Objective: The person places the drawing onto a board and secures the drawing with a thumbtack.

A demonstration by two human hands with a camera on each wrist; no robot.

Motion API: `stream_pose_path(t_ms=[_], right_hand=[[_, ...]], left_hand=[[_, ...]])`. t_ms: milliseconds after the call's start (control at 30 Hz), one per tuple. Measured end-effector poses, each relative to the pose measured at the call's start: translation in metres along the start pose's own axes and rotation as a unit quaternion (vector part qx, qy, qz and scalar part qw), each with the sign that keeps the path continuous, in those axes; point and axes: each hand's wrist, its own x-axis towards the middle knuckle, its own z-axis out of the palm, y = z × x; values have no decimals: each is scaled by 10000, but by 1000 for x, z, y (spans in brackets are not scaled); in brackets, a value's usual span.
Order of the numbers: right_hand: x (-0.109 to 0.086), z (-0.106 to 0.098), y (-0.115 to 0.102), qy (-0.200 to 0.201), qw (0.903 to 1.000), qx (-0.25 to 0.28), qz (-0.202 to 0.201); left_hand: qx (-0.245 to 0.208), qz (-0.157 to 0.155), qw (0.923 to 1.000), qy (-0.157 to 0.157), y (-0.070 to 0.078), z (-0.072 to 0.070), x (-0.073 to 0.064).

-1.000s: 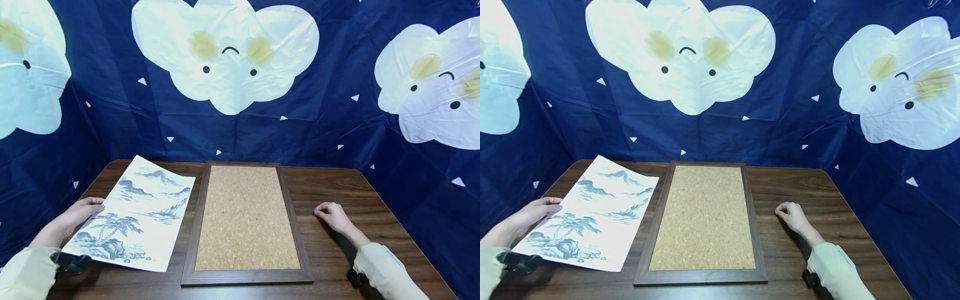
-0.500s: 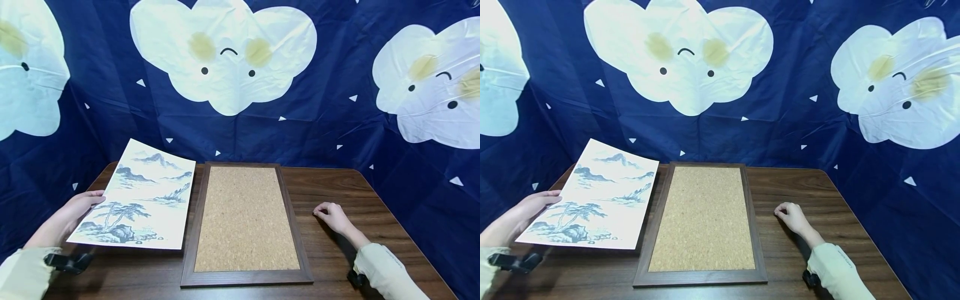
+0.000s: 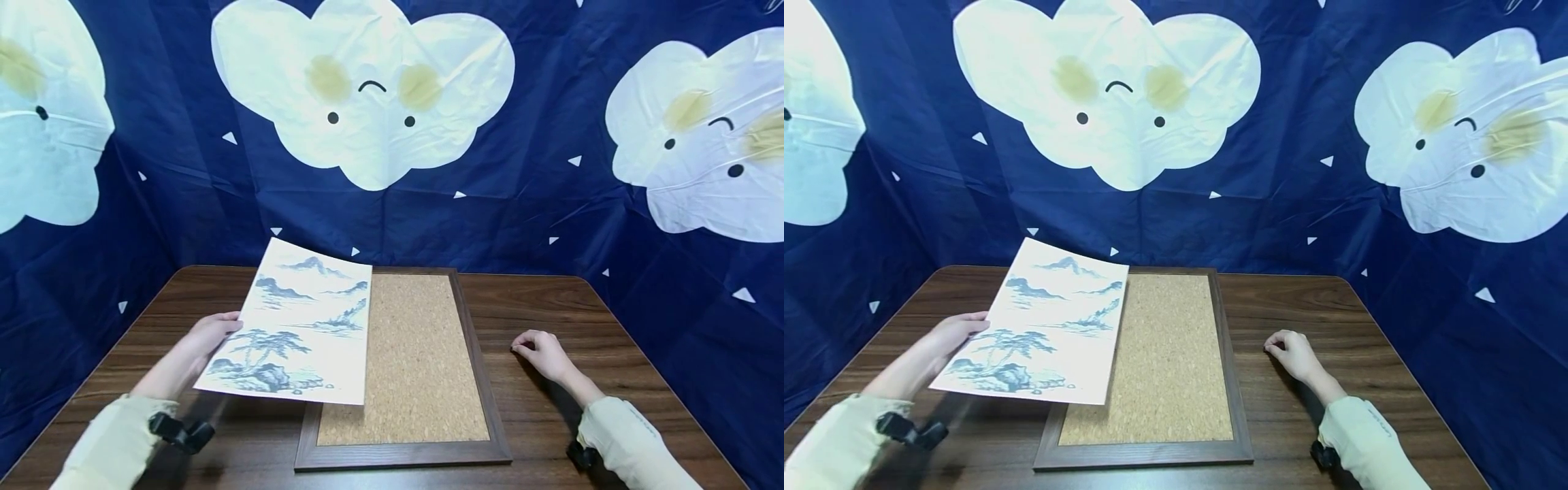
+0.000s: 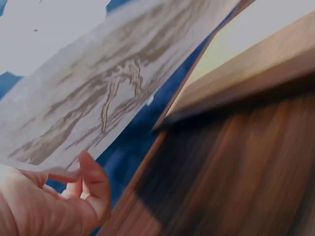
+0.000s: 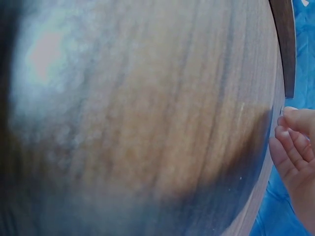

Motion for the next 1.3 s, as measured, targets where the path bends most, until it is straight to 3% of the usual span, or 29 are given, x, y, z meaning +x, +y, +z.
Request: stream_pose_path(t_ms=[200, 400, 533, 667, 867, 1100, 1300], right_hand=[[-1, 1, 0, -24, 10000, 8, 32], [0, 1, 0, -39, 10000, 13, 25], [1, 1, -1, -67, 10000, -5, 15], [2, 1, -2, -90, 9999, 7, -46], [2, 1, -1, 36, 9998, -42, -194], [2, 2, -7, 13, 9997, 124, -219], [5, 5, -19, -104, 9990, 273, -345]], left_hand=[[-387, 245, 9988, 196, -6, 57, 6], [-60, 468, 9957, 801, -13, 116, 7], [28, 554, 9933, 1019, -20, 144, 8], [290, 643, 9920, 1047, -29, 158, 9], [682, 919, 9873, 1099, -37, 166, 7], [947, 1249, 9776, 1405, -41, 176, 4], [1080, 1293, 9705, 1728, -43, 183, 7]])
